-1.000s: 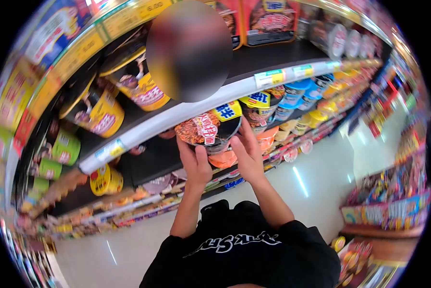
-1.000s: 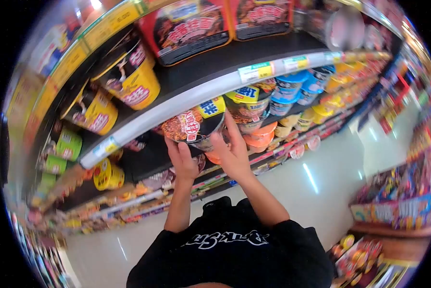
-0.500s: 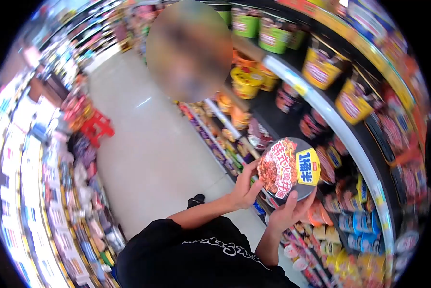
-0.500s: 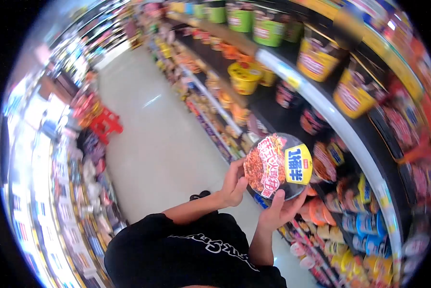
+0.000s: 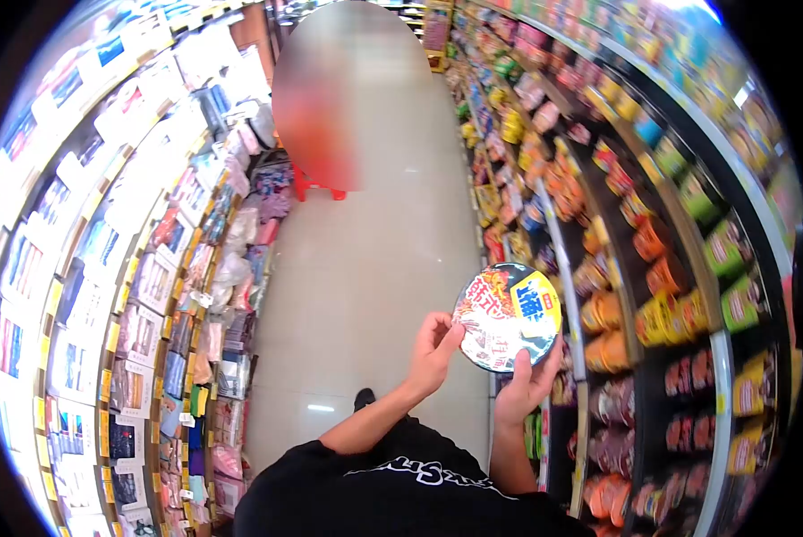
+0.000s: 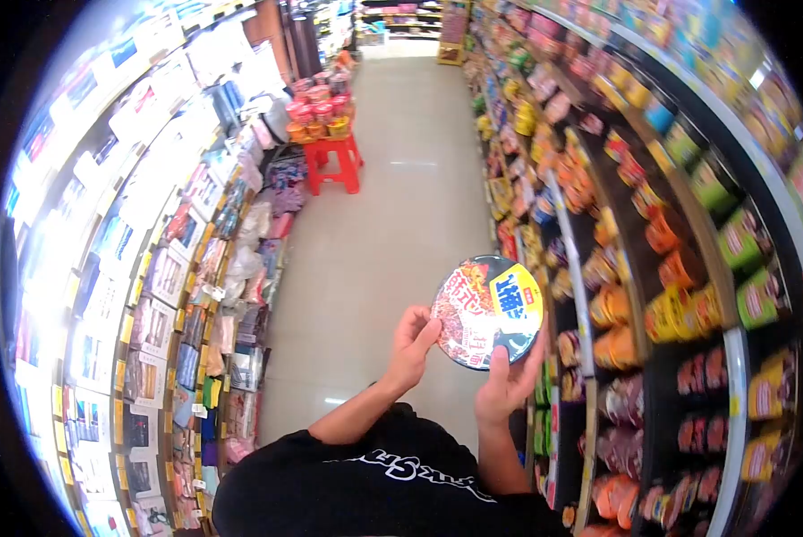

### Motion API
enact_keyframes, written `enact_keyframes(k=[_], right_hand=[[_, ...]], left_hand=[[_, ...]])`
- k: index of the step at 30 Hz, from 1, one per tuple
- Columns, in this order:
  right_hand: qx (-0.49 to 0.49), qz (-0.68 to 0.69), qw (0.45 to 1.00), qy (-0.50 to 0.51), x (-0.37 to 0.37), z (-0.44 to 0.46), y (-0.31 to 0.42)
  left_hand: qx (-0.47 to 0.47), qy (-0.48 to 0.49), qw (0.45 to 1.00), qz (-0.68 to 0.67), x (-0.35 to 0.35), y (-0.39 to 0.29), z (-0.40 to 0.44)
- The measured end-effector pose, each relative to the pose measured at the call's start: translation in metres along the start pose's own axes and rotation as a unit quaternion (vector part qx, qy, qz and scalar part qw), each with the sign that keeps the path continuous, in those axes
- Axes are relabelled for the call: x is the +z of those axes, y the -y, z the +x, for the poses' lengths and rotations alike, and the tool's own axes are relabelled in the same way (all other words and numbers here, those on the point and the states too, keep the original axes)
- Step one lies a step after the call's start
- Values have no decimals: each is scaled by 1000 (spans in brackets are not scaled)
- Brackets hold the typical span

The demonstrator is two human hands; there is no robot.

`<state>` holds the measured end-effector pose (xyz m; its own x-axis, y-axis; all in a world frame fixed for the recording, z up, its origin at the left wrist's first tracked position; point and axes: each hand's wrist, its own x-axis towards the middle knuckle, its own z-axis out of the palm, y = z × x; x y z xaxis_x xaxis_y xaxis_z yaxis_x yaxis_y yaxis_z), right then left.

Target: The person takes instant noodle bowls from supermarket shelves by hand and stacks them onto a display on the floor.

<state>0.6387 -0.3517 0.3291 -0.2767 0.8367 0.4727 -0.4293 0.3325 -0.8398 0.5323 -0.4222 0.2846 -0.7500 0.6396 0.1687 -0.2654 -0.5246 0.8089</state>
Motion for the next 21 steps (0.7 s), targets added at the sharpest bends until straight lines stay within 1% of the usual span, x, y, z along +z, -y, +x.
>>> enact_keyframes(k=[5, 9, 13, 16, 18, 21], right_hand=[[59, 43, 989, 125, 126, 20, -63], [100, 47, 980, 165, 213, 34, -100], [100, 61, 977, 179, 276, 54, -152], [132, 67, 974, 170, 318, 75, -194], [141, 98, 969, 176, 349, 96, -224], [155, 78, 969, 179, 393, 129, -279]], left_hand=[[23, -88, 996, 13, -109, -57, 65], [31, -123, 992, 16, -179, -86, 111], [55, -148, 987, 21, -221, -108, 161], [28, -182, 982, 51, -251, -106, 203], [50, -186, 980, 50, -268, -106, 240], [68, -198, 975, 69, -301, -106, 299]])
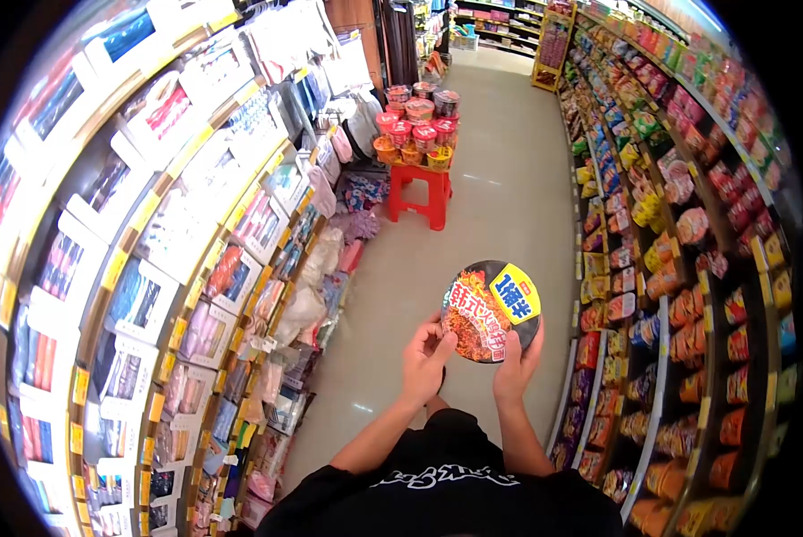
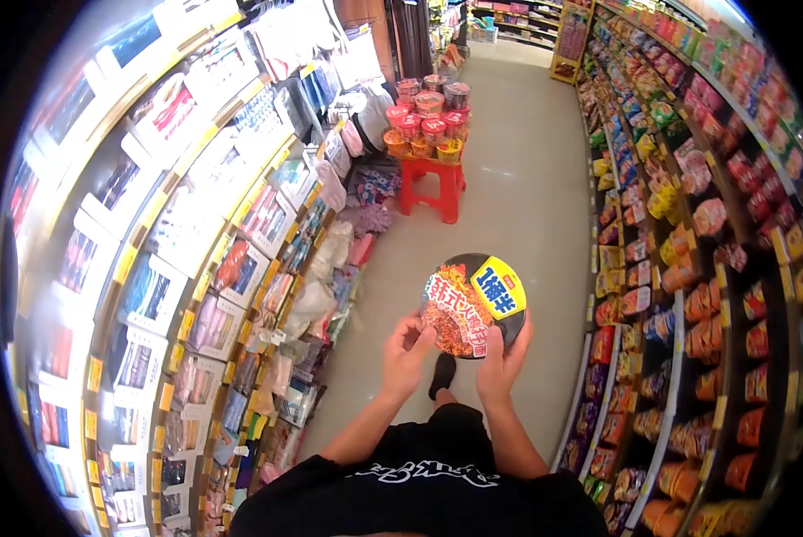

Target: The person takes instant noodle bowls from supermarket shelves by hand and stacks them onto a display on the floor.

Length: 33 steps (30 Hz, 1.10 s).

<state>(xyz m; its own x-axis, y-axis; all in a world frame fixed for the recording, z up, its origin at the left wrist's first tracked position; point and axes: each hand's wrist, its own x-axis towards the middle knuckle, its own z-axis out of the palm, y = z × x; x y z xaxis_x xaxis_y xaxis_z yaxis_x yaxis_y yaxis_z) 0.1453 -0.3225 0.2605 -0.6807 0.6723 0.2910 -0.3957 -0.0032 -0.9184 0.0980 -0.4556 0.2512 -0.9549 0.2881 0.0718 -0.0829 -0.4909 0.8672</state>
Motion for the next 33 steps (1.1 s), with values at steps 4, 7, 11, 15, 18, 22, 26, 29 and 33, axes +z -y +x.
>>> enact_keyframes(k=[4, 7, 11, 15, 18, 22, 26, 29, 33], right_hand=[[-42, -78, 996, 22, 40, 91, -40], [-5, -50, 996, 77, 69, 151, -63], [52, 0, 991, 124, 121, 213, -88], [34, -66, 982, 172, 159, 268, -133], [37, -79, 981, 172, 193, 304, -168], [80, -27, 981, 176, 241, 363, -196], [131, -76, 970, 190, 280, 426, -224], [154, -95, 965, 188, 304, 469, -251], [191, -105, 957, 193, 328, 522, -284]], left_hand=[[-4, -9, 1000, 20, -12, 0, 102], [19, -34, 996, 74, -21, -5, 162], [27, -94, 994, 49, -47, 1, 229], [22, -140, 989, 29, -63, 3, 295], [-1, -151, 988, 26, -93, 12, 353], [6, -135, 991, 24, -115, 16, 440], [-8, -119, 993, 10, -136, 14, 530], [-39, -114, 992, 32, -154, 24, 593], [-60, -126, 989, 46, -170, 38, 667]])
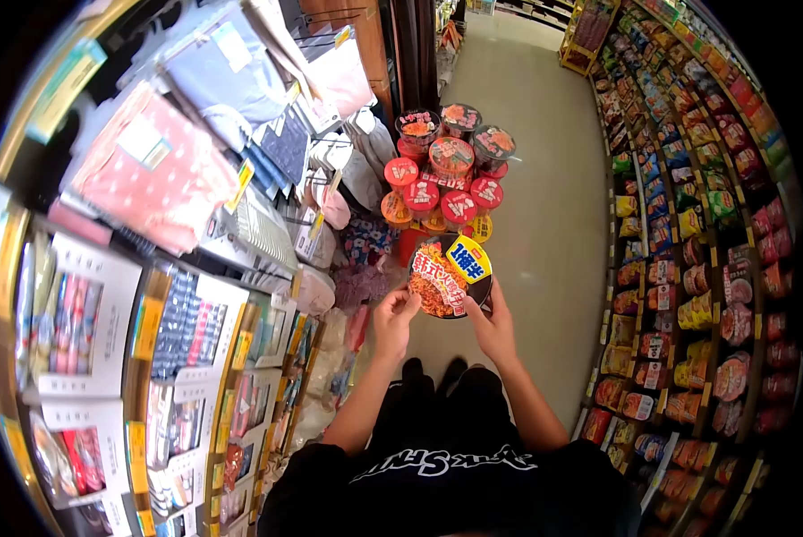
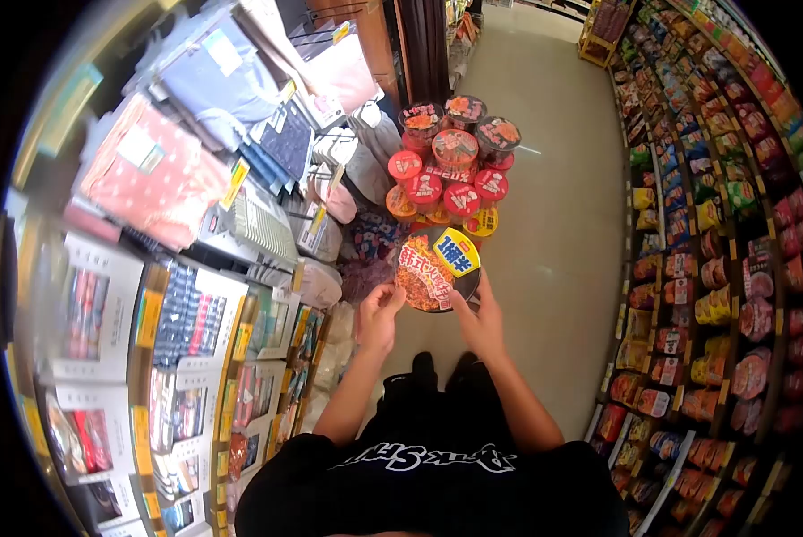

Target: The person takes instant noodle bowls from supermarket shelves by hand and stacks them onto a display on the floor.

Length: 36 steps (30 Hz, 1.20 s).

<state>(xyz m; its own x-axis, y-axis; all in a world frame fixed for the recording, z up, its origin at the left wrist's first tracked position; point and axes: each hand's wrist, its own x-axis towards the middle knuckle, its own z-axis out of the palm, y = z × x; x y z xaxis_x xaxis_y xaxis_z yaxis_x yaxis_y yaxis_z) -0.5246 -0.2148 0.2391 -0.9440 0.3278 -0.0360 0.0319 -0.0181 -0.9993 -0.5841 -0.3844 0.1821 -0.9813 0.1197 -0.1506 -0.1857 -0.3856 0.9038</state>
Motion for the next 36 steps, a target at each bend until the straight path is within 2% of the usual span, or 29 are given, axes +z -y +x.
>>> enact_keyframes(k=[4, 7, 8, 11, 13, 15, 21, 23, 27, 30, 33, 36], right_hand=[[5, -118, 993, 3, -9, 76, -34], [-21, -82, 996, 38, -15, 129, -45], [6, -79, 996, 43, -16, 149, -58], [-17, 8, 997, 74, -14, 202, -70], [-43, -51, 996, 65, -11, 240, -89], [-35, -96, 993, 66, -10, 271, -105], [42, -55, 997, 44, 16, 347, -136], [73, -33, 997, 23, 30, 359, -152], [94, 12, 995, -28, 55, 380, -182], [111, 9, 993, -43, 67, 388, -164], [100, 7, 994, -48, 78, 396, -180], [151, 67, 984, -64, 85, 398, -181]], left_hand=[[-13, -20, 999, 32, 13, 5, 65], [-14, -43, 998, 48, 26, 9, 108], [-8, -49, 997, 57, 27, 18, 125], [5, -59, 993, 99, 33, 27, 171], [16, -57, 987, 152, 29, 35, 206], [0, -62, 990, 123, 29, 42, 229], [-66, -81, 993, 54, 19, 57, 323], [-48, -73, 994, 66, -10, 82, 354], [-75, -45, 995, 51, -18, 81, 396], [-59, -37, 995, 78, -26, 86, 418], [-52, -28, 993, 99, -36, 94, 434], [-64, -13, 993, 96, -40, 98, 447]])
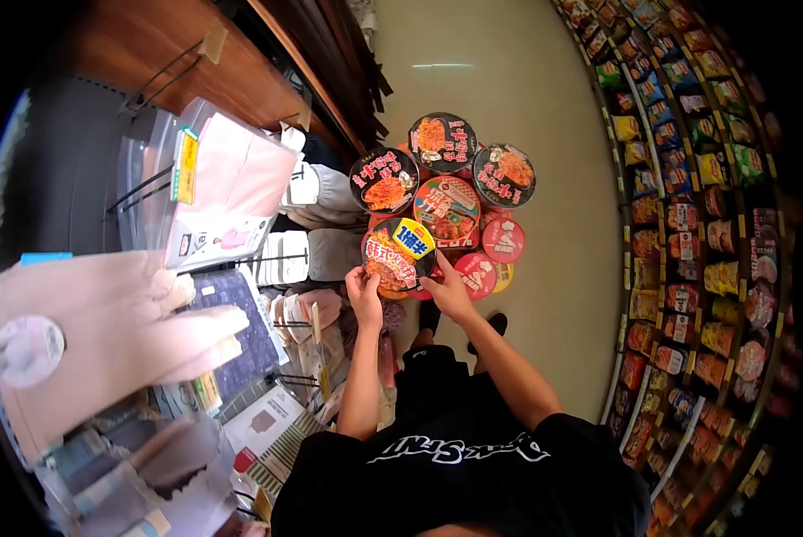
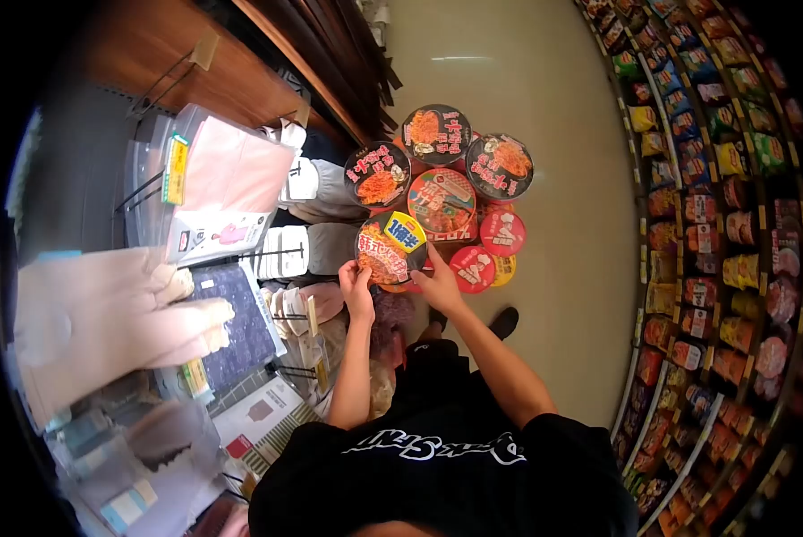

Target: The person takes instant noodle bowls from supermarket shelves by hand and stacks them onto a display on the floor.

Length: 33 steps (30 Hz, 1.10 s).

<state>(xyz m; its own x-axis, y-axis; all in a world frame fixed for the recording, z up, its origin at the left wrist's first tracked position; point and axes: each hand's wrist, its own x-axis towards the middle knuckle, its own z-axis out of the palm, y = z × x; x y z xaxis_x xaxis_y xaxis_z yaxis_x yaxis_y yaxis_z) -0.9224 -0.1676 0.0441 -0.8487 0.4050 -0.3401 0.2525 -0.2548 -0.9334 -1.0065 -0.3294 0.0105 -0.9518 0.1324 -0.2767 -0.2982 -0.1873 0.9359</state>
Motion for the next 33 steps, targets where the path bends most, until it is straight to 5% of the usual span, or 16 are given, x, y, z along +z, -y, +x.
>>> enact_keyframes(k=[15, 17, 19, 21, 26, 27, 32, 33], right_hand=[[20, -38, 998, -45, 5, 2, 0], [24, 62, 997, -35, 3, -1, -14], [29, 78, 996, -40, -8, -22, 5], [-67, -175, 975, -119, -26, -39, -11], [-24, -94, 980, -173, -103, -128, 13], [2, -68, 980, -185, -119, -150, 11], [-45, -33, 929, -366, -201, -284, -26], [-35, -22, 919, -392, -217, -318, -32]], left_hand=[[-6, 0, 999, 32, 5, 5, 12], [11, -19, 997, 74, 11, -1, 10], [30, -34, 988, 150, 8, 5, 12], [32, -53, 989, 134, 14, 7, 15], [115, -15, 969, 220, 30, -11, 1], [63, -10, 970, 235, 37, -24, -12], [433, -146, 839, 295, 101, 2, -67], [439, -124, 844, 282, 131, -9, -109]])
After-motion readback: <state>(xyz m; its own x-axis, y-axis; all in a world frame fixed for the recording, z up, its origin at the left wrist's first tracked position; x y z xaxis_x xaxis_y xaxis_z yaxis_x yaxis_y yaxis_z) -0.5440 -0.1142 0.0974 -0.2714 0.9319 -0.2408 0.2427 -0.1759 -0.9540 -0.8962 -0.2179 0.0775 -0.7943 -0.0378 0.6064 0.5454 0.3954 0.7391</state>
